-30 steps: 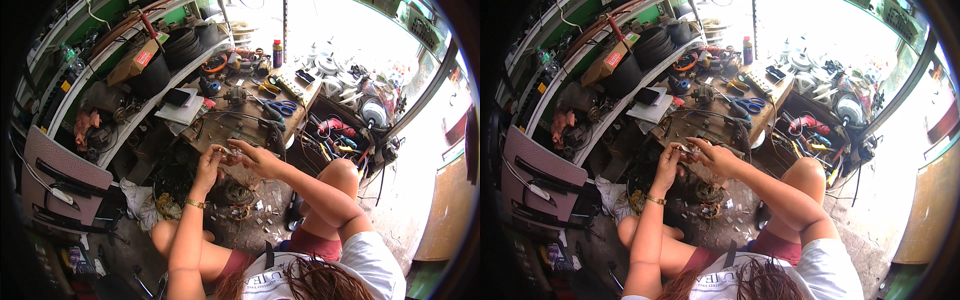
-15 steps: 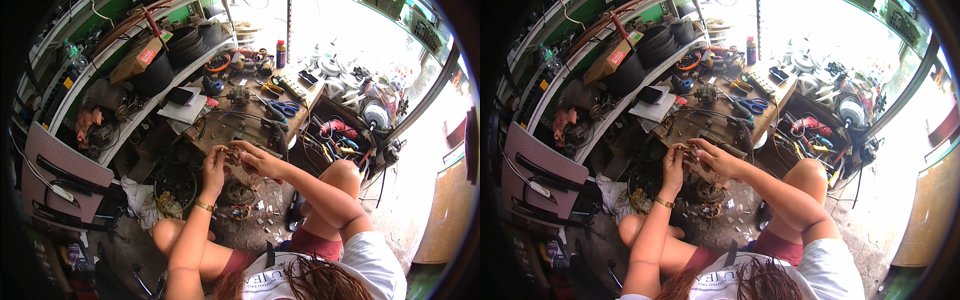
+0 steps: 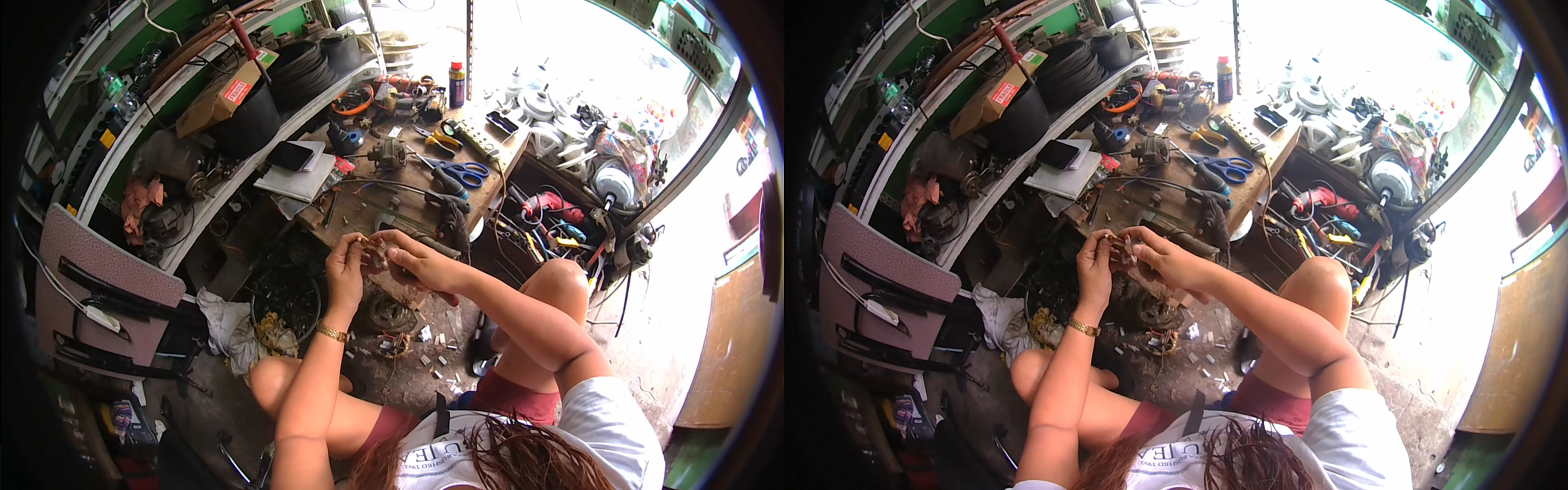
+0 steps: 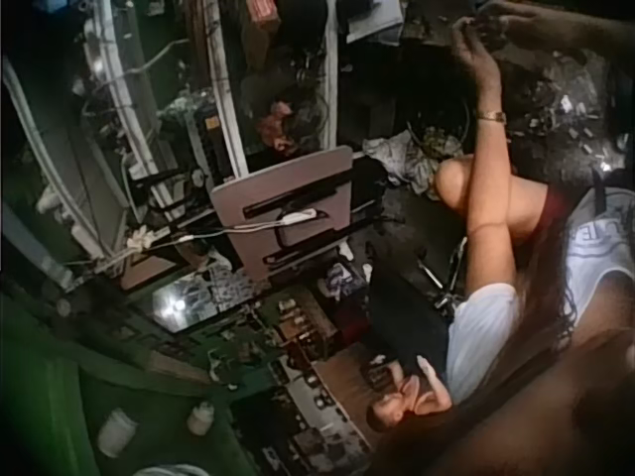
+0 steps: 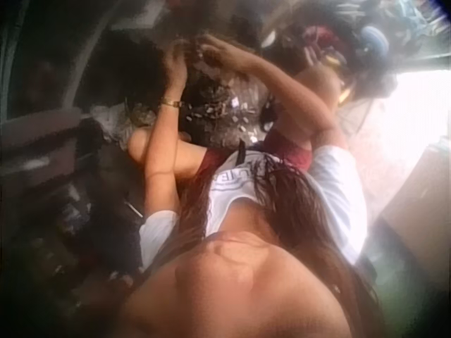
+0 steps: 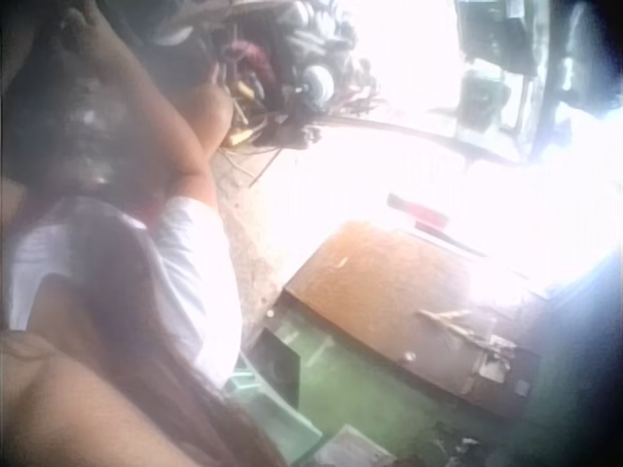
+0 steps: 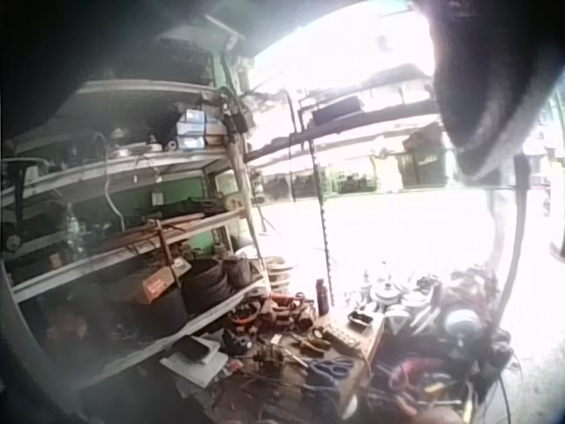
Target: The person manipulates a small metal motor component with copper coils at a workbench. They use pliers to pull on wires and a screwdriver to pry at the housing to disassemble or adjust parts of the component.
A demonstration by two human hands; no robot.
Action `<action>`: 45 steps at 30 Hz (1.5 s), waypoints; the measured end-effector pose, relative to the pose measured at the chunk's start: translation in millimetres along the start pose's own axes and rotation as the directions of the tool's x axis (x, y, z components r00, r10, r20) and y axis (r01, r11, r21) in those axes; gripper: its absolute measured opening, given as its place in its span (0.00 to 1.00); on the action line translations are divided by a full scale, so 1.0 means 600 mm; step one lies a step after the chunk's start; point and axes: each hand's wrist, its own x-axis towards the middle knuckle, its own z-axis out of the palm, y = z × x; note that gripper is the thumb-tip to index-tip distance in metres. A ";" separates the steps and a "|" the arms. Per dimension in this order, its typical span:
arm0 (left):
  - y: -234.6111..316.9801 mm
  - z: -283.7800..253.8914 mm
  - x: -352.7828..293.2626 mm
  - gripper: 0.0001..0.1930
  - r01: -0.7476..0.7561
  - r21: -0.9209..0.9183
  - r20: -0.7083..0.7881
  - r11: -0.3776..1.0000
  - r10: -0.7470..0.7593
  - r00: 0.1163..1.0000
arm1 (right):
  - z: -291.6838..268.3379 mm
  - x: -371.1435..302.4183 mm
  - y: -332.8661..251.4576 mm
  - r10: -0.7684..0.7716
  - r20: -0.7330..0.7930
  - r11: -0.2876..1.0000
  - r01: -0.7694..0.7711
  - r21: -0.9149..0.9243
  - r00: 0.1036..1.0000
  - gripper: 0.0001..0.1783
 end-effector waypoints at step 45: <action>0.041 -0.015 0.001 0.08 -0.313 0.221 0.299 0.924 0.241 0.923 | 0.026 -0.022 -0.046 -0.329 -0.080 0.733 0.201 -0.650 0.941 0.26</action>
